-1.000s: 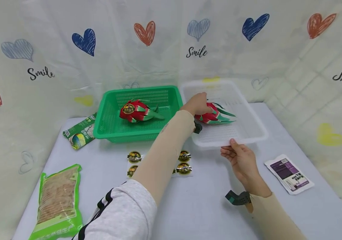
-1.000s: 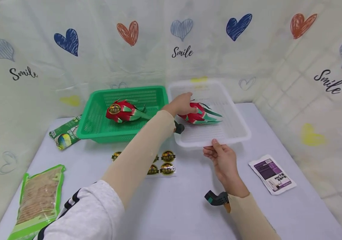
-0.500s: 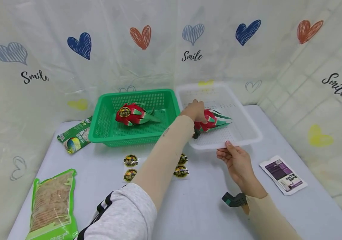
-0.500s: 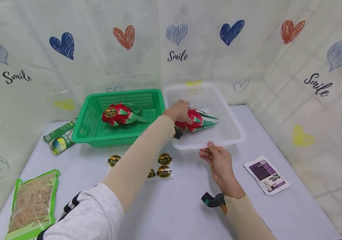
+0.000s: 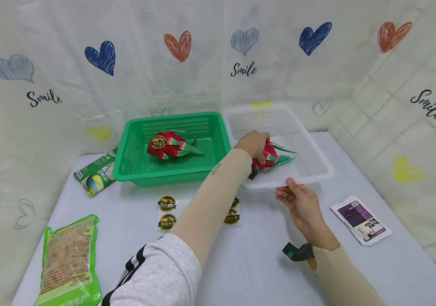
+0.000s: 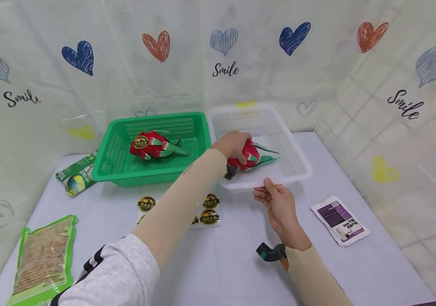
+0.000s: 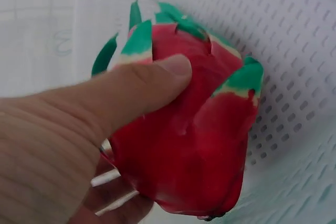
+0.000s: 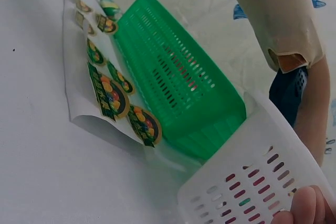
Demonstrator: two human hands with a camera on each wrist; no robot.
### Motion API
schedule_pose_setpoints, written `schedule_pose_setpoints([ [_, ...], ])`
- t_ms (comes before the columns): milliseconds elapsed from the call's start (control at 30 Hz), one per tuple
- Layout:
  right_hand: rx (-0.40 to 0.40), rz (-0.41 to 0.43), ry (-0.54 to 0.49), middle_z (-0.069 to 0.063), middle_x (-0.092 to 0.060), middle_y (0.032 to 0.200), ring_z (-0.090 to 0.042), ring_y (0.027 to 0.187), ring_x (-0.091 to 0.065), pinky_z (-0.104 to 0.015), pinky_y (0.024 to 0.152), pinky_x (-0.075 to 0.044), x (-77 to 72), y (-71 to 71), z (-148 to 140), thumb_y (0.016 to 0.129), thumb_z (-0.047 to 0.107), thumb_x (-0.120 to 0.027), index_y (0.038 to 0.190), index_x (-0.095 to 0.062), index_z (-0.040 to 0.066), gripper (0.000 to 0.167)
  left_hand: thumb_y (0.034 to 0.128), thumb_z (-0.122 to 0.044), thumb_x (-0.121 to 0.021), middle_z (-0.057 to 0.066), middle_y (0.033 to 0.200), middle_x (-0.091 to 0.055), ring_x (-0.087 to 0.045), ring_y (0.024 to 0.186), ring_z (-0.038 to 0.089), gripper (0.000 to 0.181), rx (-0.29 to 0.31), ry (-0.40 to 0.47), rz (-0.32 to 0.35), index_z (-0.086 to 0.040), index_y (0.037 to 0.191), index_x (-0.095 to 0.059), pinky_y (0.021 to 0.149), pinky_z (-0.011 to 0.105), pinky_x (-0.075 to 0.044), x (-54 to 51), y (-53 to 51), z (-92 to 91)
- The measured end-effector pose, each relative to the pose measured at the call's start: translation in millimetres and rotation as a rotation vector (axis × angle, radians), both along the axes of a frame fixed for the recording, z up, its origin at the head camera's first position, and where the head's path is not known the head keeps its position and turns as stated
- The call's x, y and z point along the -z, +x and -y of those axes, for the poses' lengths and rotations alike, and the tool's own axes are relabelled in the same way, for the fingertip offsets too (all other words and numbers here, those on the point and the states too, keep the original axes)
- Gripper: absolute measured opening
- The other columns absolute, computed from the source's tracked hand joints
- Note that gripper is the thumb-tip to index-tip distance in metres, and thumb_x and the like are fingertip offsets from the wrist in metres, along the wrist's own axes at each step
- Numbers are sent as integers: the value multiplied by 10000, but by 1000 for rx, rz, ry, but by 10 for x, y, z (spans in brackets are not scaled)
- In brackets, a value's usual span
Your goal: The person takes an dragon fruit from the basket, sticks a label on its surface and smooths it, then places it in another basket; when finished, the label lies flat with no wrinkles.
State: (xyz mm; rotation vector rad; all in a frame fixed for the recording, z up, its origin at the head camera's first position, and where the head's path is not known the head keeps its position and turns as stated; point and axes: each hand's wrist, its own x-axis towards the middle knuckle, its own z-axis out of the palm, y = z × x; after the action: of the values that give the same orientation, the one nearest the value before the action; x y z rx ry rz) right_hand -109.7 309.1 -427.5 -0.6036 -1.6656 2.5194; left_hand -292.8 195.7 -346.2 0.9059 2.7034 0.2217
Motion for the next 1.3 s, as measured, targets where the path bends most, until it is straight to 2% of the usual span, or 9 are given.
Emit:
schedule_pose_setpoints([
  [100,0,-5,-4,44,-780,842,-75,798,-753,-217,830,-618,3,2,3,1029,353,-621,1055,-659,84,273,862,-270,-864,5,1317,-634,-577,1130,140,664,32,20,27,-206,1442,-548,905,276,-559,26,-38,-7],
  [200,-7,-8,-4,45,-780,848,-74,805,-753,-218,832,-617,6,0,1,1029,358,-618,1108,-645,67,302,847,-269,-878,-10,1331,-631,-578,1130,130,685,43,25,26,-209,1451,-561,883,268,-567,35,-60,-13],
  [300,-9,-5,-3,48,-782,851,-72,809,-755,-219,831,-618,10,-3,-11,1030,360,-615,1125,-637,65,311,842,-272,-880,-21,1372,-604,-560,1163,123,716,48,34,35,-237,1476,-549,885,261,-566,-1,-61,-29],
  [467,-33,-9,-27,48,-789,872,-76,820,-760,-219,833,-618,9,-31,-8,1028,356,-620,1122,-667,95,282,844,-298,-874,-36,1430,-573,-540,1219,120,746,67,66,26,-280,1502,-521,914,245,-556,-215,-22,16],
  [633,-57,-39,-66,32,-796,881,-91,822,-770,-233,827,-625,17,-26,-30,1036,317,-617,1089,-697,116,222,820,-323,-891,-55,1443,-558,-508,1249,112,788,118,55,-6,-319,1506,-505,899,230,-562,-450,100,68],
  [833,-71,-103,-91,4,-801,869,-108,813,-779,-248,811,-631,42,-20,-75,1049,266,-602,1012,-744,117,210,785,-333,-913,-85,1405,-606,-545,1231,95,794,203,89,-59,-303,1479,-527,893,204,-564,-605,270,224],
  [967,-67,-125,-107,-9,-801,877,-121,816,-781,-254,809,-633,50,9,-118,1036,264,-623,1022,-752,112,200,785,-344,-911,-88,1385,-627,-550,1238,98,769,249,123,-103,-271,1457,-545,906,201,-558,-665,387,417],
  [1067,-69,-134,-118,-19,-802,881,-130,813,-785,-259,805,-635,57,16,-129,1032,256,-630,1019,-757,111,194,806,-358,-890,-77,1385,-633,-556,1241,105,749,282,127,-141,-250,1462,-544,914,209,-555,-688,497,645],
  [1300,-109,-144,-109,-18,-796,895,-123,834,-777,-252,821,-629,75,-29,-106,1059,241,-590,1003,-712,91,201,823,-350,-883,-34,1461,-591,-559,1286,143,756,290,183,-197,-236,1485,-537,934,262,-580,-677,922,1345],
])
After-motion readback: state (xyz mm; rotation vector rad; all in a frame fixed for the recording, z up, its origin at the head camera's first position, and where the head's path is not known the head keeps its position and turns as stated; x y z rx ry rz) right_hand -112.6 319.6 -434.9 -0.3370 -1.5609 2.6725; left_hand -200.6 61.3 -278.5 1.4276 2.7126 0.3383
